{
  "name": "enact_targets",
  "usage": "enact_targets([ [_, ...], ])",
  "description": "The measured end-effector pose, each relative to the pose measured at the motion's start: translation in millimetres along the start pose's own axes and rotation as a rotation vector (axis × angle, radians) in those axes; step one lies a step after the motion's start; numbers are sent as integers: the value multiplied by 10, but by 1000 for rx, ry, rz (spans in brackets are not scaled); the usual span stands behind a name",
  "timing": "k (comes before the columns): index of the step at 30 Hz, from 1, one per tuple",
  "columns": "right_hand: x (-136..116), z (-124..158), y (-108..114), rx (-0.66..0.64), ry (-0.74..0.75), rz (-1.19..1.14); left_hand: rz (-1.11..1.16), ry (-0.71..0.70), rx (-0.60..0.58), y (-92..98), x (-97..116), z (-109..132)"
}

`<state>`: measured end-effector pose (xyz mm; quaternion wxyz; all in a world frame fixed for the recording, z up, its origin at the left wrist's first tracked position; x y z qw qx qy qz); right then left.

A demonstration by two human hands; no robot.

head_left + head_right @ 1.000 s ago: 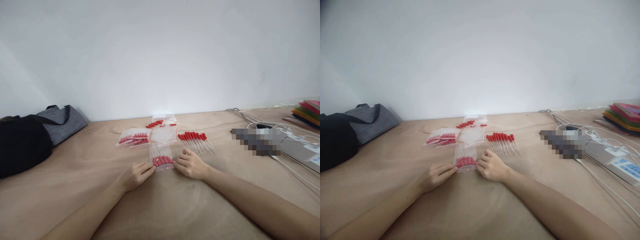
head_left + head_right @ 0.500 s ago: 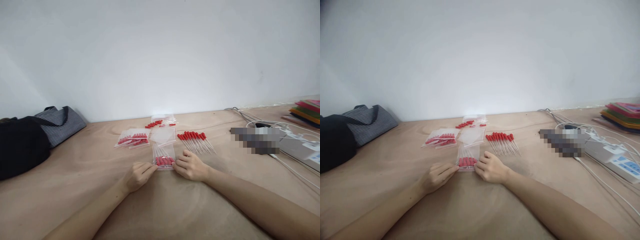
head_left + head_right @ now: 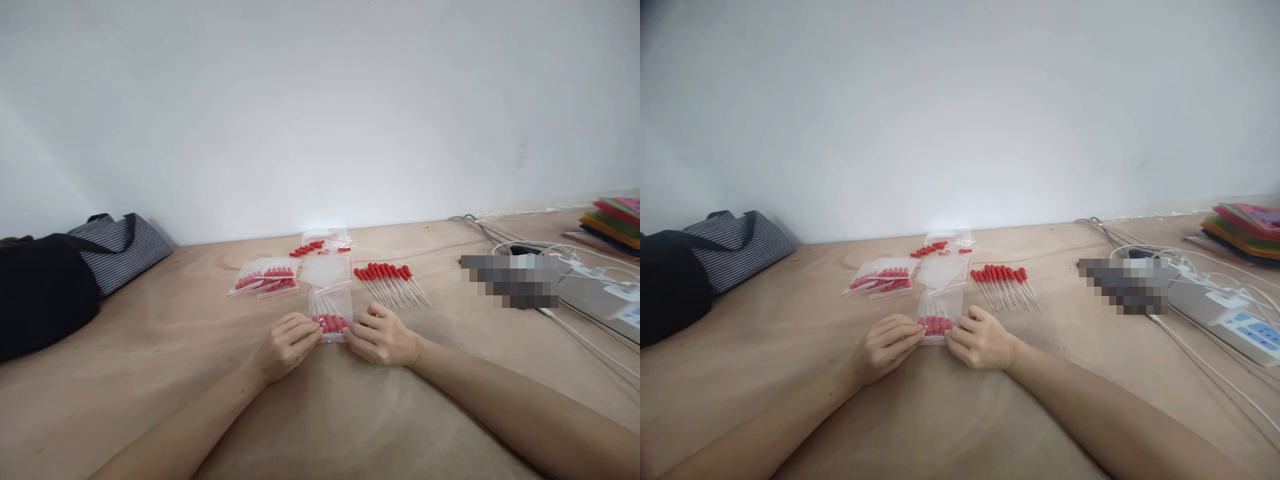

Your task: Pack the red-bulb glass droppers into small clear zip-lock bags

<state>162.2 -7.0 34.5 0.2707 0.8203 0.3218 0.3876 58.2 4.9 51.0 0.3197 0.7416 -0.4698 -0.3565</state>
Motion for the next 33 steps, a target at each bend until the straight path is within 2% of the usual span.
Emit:
enact_targets([
  [11, -51, -56, -55, 2, -9, -59, 13, 25, 9, -101, 49, -73],
  [17, -70, -91, -43, -8, -5, -53, -35, -21, -4, -127, 111, -105],
  [25, 46, 8, -9, -49, -58, -46, -120, 15, -44, -85, 48, -31],
  [29, 83, 44, 16, -31, -77, -37, -91, 31, -22, -13, 42, -1],
  [31, 83, 47, 13, -30, -68, -53, 17, 101, -11, 21, -18, 22],
  [33, 63, 43, 2, -39, -37, -90, 154, 295, -26, 11, -179, 63],
])
Point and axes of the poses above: each hand's wrist, its own z-axis away from the middle knuckle, its own y-axis out of the back of the hand, x = y × z, the point moved 8 cm from there along -z, towards the middle knuckle, and after that the axes turned 12 degrees about -x, right-handed, at the moved point
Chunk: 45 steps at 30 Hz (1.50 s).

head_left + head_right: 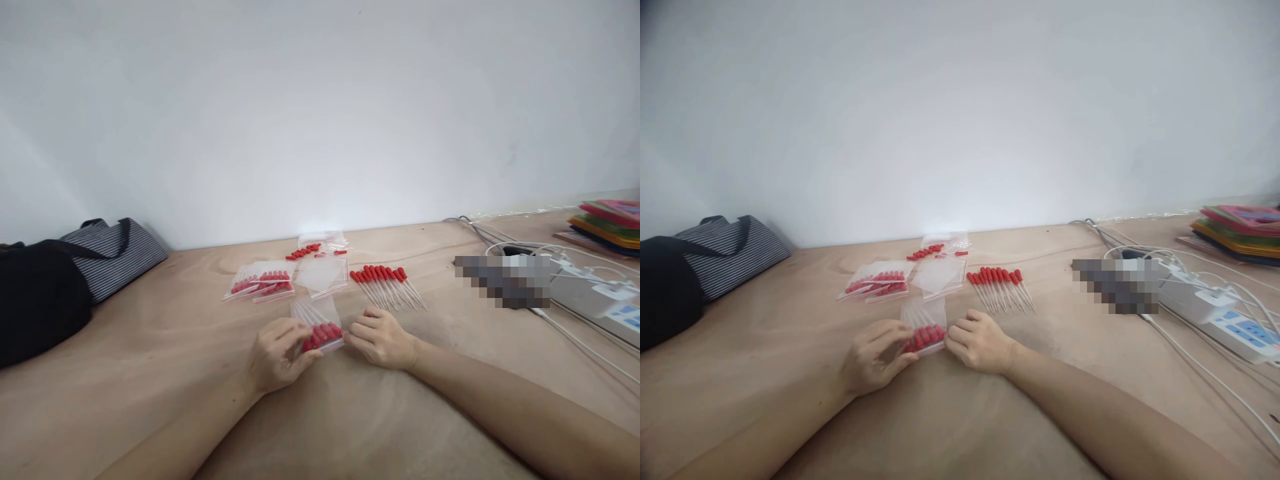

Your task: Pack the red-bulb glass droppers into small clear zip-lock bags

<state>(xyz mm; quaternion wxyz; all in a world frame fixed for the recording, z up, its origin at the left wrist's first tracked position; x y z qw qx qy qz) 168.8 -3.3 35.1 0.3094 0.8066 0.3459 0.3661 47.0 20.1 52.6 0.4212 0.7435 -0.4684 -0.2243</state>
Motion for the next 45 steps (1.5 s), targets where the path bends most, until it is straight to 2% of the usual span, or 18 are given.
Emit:
enact_targets([
  [3, -48, -17, -34, -24, 56, -66, 113, 382, 3, -18, -307, 52],
  [5, -69, -41, -75, -50, 63, -105, 92, 483, -18, -53, -366, 66],
  [7, -67, -68, -118, -71, 39, -138, 43, 417, -133, -148, -285, 14],
  [10, -4, -87, -143, -68, -54, -183, 17, 223, -356, -320, -77, -45],
  [12, 65, -73, -151, -73, -131, -212, 8, 168, -424, -344, -19, -35],
  [16, 153, -18, -187, -121, -205, -274, -38, 190, -462, -224, -159, 120],
  [24, 154, -2, -230, -147, -203, -346, -151, 229, -521, 282, -812, 779],
  [27, 160, -3, -233, -159, -210, -357, -200, 125, -435, 424, -852, 764],
  [29, 160, -4, -232, -165, -210, -354, -203, 71, -367, 418, -788, 611],
  [30, 157, -6, -229, -166, -206, -350, -199, 75, -318, 394, -752, 492],
  [32, 152, -6, -216, -164, -198, -342, -201, 121, -300, 223, -689, 201],
  [34, 155, 4, -198, -161, -195, -329, -226, 263, -353, -43, -718, -104],
  [38, 179, 52, -169, -170, -187, -299, -246, 370, -405, -532, -812, -593],
  [42, 232, 96, -170, -173, -202, -279, -257, 487, -488, -839, -1021, -743],
  [45, 235, 90, -182, -179, -205, -277, -256, 519, -526, -919, -1075, -768],
])
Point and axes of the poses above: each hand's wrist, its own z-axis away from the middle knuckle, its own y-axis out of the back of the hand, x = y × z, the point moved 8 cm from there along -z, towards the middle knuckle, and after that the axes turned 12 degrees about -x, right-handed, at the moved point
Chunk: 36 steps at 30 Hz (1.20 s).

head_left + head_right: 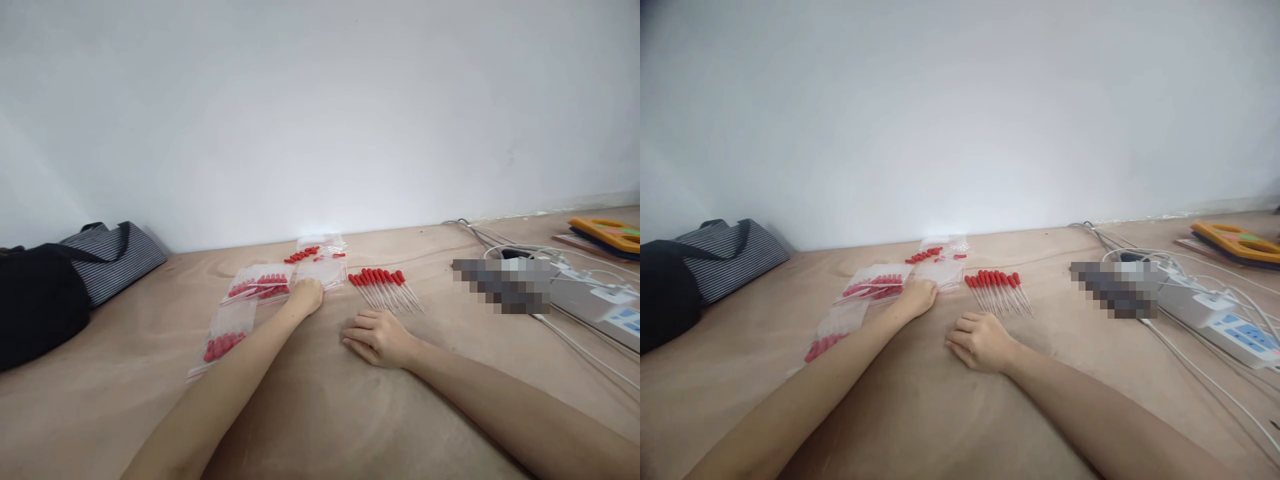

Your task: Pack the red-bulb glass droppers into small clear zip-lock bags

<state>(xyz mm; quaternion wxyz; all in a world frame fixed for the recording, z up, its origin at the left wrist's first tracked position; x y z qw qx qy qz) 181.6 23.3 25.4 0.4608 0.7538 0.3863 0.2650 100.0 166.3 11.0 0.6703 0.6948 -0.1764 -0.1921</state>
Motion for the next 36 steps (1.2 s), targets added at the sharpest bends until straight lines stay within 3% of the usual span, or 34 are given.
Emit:
enact_targets([
  [4, 3, 6, 43, 32, -14, 28, 4, -13, 28, 100, 34, 60],
  [7, 140, 78, 146, 119, -113, 108, 7, -93, 71, 204, 79, 279],
  [11, 580, 302, 315, 304, -431, 148, 7, -282, 66, 218, 103, 792],
  [13, 847, 423, 328, 321, -641, 111, 11, -474, 39, 202, 166, 1089],
  [15, 1085, 502, 270, 227, -845, 64, 29, -587, 8, 205, 201, 1321],
  [20, 1411, 507, 125, -118, -1166, -18, 140, -457, -137, 188, 293, 1416],
  [24, 1478, 363, 50, -264, -1230, -84, 165, -447, -272, 66, 528, 1372],
  [28, 1491, 245, -56, -387, -1244, -84, 182, -449, -359, -19, 588, 1396],
  [32, 1524, 228, -80, -413, -1278, -72, 200, -427, -347, 6, 558, 1455],
  [36, 1558, 265, -92, -404, -1307, -119, 232, -327, -213, 90, 507, 1416],
])
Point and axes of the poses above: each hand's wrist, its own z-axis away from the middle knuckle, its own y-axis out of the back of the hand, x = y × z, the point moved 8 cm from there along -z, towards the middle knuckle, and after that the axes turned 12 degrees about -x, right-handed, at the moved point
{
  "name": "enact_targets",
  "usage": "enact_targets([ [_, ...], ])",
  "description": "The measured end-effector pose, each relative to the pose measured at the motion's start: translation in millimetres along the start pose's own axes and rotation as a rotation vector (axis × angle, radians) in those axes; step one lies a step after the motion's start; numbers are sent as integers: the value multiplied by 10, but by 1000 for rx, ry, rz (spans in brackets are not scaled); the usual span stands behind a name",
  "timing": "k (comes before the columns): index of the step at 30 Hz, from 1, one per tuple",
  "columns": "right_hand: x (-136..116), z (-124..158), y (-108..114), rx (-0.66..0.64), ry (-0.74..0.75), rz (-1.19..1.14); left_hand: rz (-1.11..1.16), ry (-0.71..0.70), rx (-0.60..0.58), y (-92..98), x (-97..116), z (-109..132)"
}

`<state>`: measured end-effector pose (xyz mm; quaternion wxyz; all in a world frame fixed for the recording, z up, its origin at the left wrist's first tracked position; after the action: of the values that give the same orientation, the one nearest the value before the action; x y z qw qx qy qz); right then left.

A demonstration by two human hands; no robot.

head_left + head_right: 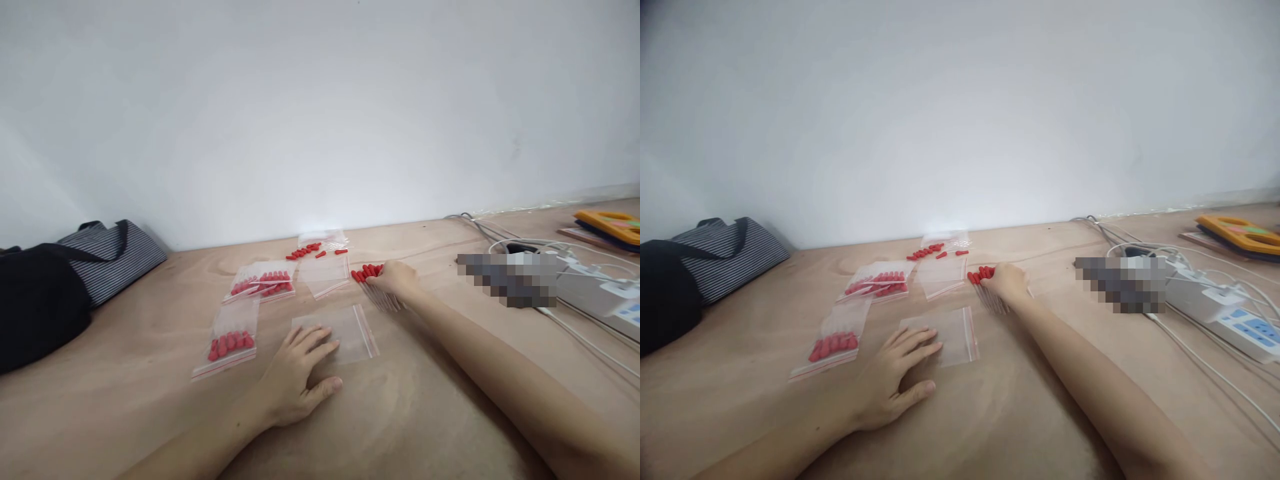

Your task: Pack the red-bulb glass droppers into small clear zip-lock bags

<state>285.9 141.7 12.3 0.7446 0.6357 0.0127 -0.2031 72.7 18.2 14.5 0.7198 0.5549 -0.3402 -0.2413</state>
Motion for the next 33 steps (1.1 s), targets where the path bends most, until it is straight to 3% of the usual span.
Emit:
enact_targets([
  [4, 46, -3, 1, -6, -11, -66, 20, 41, 129, 87, -11, -148],
  [9, 71, 34, 95, 13, 13, -123, 43, 33, 47, 42, 65, -512],
  [13, 42, 178, 107, 18, 200, -423, 108, 50, -12, -17, 85, -602],
  [15, 27, 311, -33, -86, 293, -689, 140, 68, -6, -41, 49, -519],
  [18, -81, 604, -435, -480, 359, -1178, 175, 81, 21, -74, -21, -318],
  [21, -203, 893, -672, -733, 367, -1423, 200, 92, 42, -98, -70, -167],
  [24, -303, 1028, -744, -848, 392, -1470, 208, 90, 63, -94, -74, -126],
  [33, -480, 1166, -798, -1023, 429, -1384, 224, 39, 87, -71, -46, -153],
])
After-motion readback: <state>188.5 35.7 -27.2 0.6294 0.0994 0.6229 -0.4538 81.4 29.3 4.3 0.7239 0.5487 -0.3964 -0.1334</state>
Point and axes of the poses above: each hand's wrist, its own z-axis away from the middle knuckle, its own y-axis out of the back of the hand, x = y × z, the point moved 8 cm from there along -z, towards the middle knuckle, and after that the axes turned 12 degrees about -x, right-handed, at the moved point
